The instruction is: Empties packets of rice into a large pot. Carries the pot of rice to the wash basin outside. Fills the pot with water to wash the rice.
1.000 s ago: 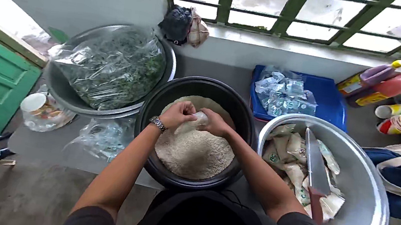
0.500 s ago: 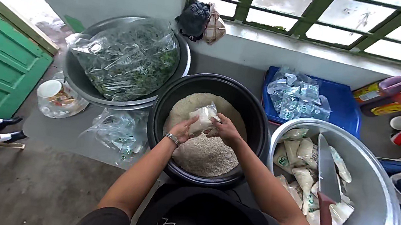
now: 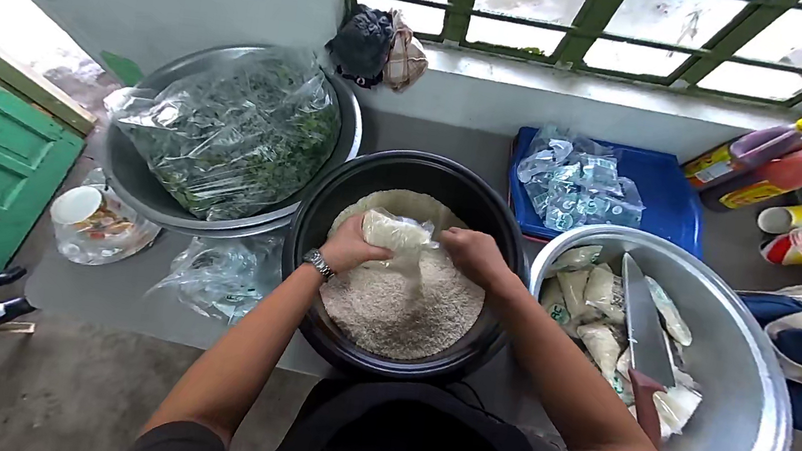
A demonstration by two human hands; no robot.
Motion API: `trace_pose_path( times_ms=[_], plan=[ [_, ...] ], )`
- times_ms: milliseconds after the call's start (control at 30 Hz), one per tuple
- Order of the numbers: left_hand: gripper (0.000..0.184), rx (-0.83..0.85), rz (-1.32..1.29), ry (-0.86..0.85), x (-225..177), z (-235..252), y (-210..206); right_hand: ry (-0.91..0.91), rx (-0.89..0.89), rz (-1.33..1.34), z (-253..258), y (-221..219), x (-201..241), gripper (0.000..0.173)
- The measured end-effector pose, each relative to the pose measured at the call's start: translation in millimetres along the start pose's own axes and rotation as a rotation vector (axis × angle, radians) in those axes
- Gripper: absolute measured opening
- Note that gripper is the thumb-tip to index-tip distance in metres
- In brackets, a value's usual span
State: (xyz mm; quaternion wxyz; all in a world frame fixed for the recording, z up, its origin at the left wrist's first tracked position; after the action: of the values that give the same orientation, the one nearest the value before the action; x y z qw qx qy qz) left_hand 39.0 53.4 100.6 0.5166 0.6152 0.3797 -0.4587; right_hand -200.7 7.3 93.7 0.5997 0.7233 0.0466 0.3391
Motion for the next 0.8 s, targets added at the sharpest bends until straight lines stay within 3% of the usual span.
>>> trace_pose_path(
  times_ms=[133,200,300,400,467,567,667,800],
  plan=[
    [0.06,0.083,0.272,-0.074,-10,-3,25,-0.059,-0.073,-0.069,0,25,-23,0.017],
    [0.057,0.134,0.351,-0.085,-15,-4,25,-0.053,-0.081,0.02,0,28,-17,0.02],
    [0.054,0.174,0.438,-0.098,-28,-3,19,0.023,-0.23,0.193,0,30,2,0.027],
    [0.057,0.231,0.555,-0.041,-42,-2,16,0.03,-0.112,0.269,-2,22,18,0.03],
    [0.056,0.255,0.653,-0.019,-52,0,15,0.016,-0.196,0.269,-1,28,20,0.028],
    [0.052,0.259,0.752,-0.014,-68,0,10,0.119,-0.056,0.219,1,25,30,0.018],
    [0.051,0.286,0.854,-0.008,-81,6,8,0.077,-0.149,0.222,-3,38,36,0.023],
    [0.05,0.308,0.897,0.0,-78,10,12,-0.065,0.18,0.124,0,17,26,0.019]
  ],
)
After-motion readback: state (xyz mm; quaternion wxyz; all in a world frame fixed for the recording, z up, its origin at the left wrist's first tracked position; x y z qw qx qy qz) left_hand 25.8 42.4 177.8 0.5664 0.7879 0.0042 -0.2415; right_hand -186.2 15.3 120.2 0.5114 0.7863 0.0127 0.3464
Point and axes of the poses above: each hand's wrist, its own z-axis towards the middle knuckle, its own y-axis out of the back of the hand, x = y × z, the point moved 4 cm from there along z, towards the middle knuckle, and after that the axes turned 6 degrees about -y, right-handed, at the moved point
